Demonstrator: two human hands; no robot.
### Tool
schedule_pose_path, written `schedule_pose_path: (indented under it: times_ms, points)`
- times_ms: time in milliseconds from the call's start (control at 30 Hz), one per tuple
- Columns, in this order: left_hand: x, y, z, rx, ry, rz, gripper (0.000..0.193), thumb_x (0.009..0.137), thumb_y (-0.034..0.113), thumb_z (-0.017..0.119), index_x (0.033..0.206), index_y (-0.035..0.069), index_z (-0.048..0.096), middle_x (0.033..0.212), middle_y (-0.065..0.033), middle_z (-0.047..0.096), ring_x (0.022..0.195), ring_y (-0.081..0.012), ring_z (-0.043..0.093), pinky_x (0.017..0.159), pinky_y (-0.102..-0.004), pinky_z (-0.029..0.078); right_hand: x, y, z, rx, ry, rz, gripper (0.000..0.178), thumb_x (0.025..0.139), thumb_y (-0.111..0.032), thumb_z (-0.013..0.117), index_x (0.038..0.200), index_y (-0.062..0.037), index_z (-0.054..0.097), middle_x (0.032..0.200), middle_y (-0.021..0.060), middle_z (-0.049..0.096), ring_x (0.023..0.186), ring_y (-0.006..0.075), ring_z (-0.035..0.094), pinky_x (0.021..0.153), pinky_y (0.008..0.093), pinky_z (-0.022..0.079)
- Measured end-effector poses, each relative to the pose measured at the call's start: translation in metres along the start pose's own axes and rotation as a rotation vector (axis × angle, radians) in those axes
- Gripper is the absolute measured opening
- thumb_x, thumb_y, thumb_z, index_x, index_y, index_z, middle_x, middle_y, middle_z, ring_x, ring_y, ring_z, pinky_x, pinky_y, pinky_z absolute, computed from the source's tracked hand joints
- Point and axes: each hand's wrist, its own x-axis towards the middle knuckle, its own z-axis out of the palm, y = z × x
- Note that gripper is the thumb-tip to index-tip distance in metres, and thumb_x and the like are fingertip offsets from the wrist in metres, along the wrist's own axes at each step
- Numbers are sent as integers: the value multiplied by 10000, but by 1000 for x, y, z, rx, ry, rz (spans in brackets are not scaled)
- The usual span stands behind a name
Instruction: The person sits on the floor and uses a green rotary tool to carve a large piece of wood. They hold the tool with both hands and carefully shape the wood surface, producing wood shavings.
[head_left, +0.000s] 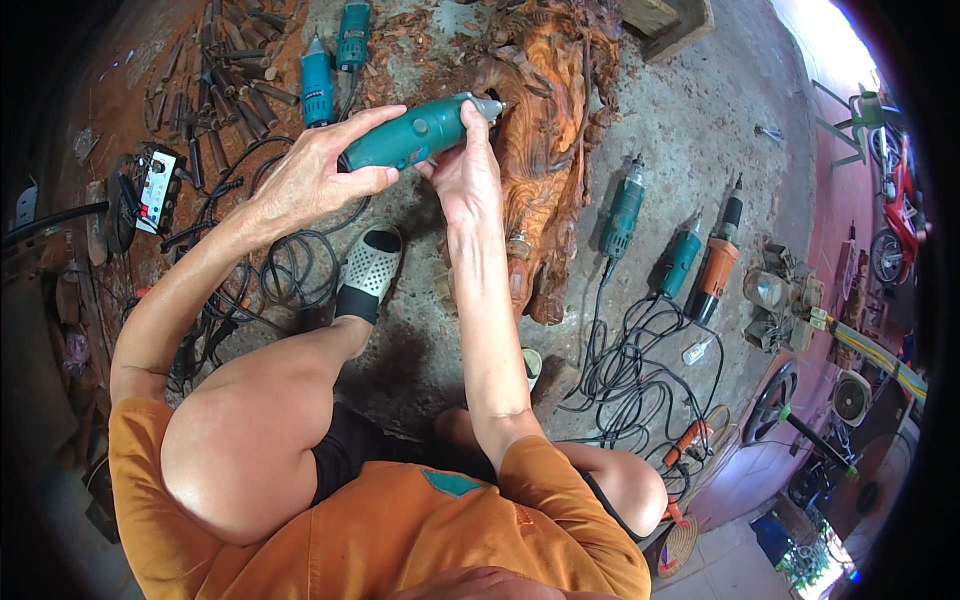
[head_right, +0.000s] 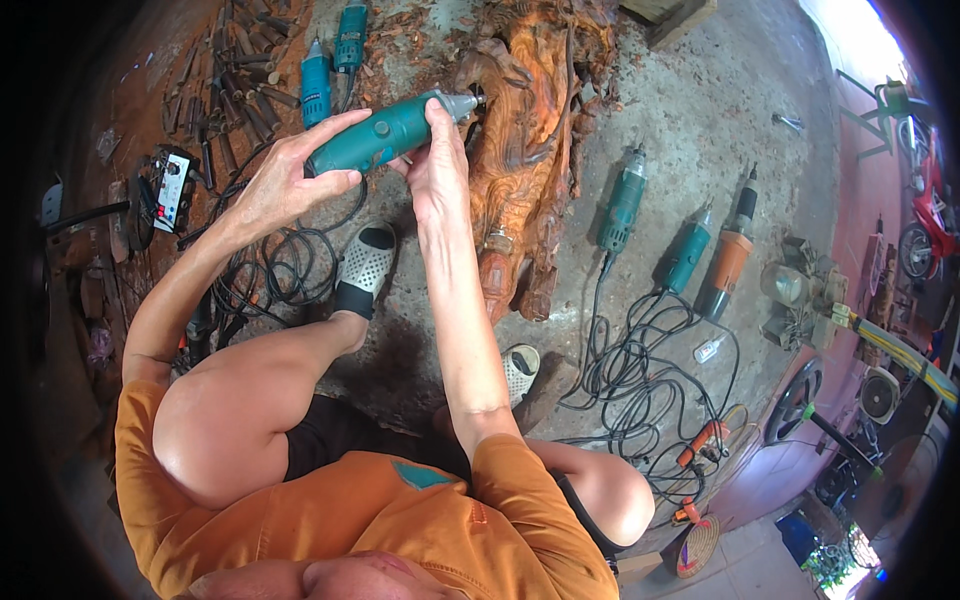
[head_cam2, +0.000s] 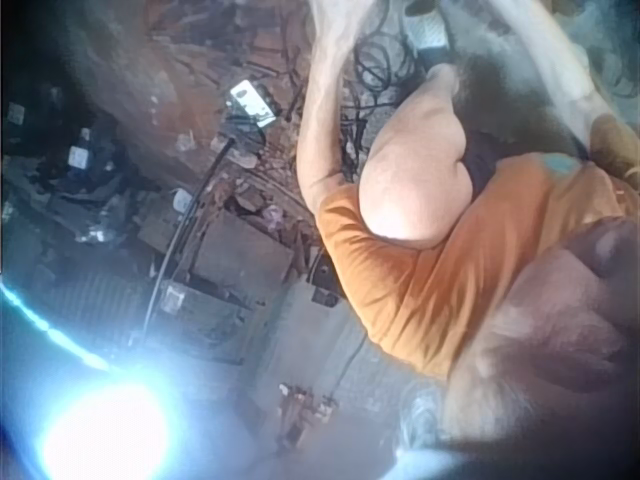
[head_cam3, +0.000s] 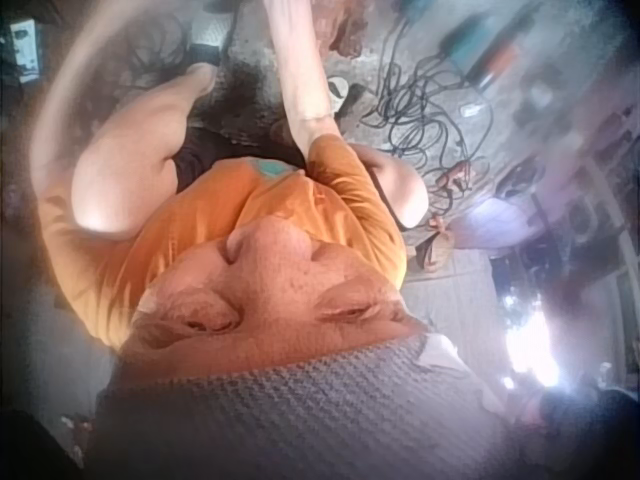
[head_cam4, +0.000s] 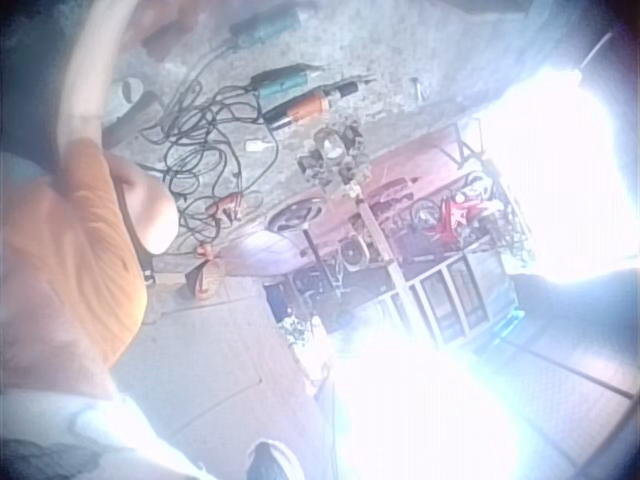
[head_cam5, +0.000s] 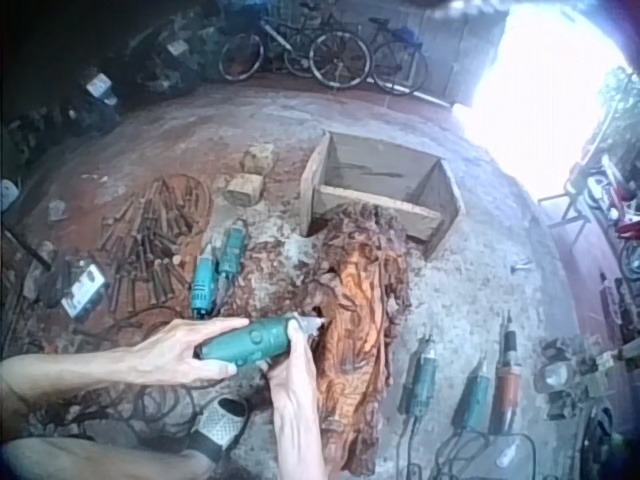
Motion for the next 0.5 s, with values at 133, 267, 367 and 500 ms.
schedule_pose_path:
  times_ms: [133,267,367,500]
  points:
    - [-1,3,-2,-21,-19,-1,678,861,270,724,1473,96,489,1332,-177,633,1187,-269,625,1018,-410,471,-2,1,-1,0,-6,-17,484,929,-510,674,1222,-146,546,1083,48,662,977,174,673,758,400,583]
    - [-3,2,-2,-22,0,39,676,851,287,746,1442,64,506,1314,-210,639,1143,-336,658,976,-432,508,-6,2,0,1,-14,-15,480,939,-509,661,1223,-141,546,1094,54,666,980,181,674,763,404,583]
    - [-5,2,-1,-18,13,79,666,855,272,745,1441,64,506,1332,-212,628,1162,-339,650,989,-431,505,-10,3,2,5,-13,-21,482,942,-509,657,1227,-137,544,1096,56,666,984,185,673,767,406,580]
    - [-5,3,-3,-22,-4,58,675,860,281,739,1453,69,497,1339,-206,624,1180,-324,637,1002,-427,494,-11,0,3,-2,3,-18,482,941,-508,658,1222,-133,546,1088,55,662,981,185,671,770,410,580]
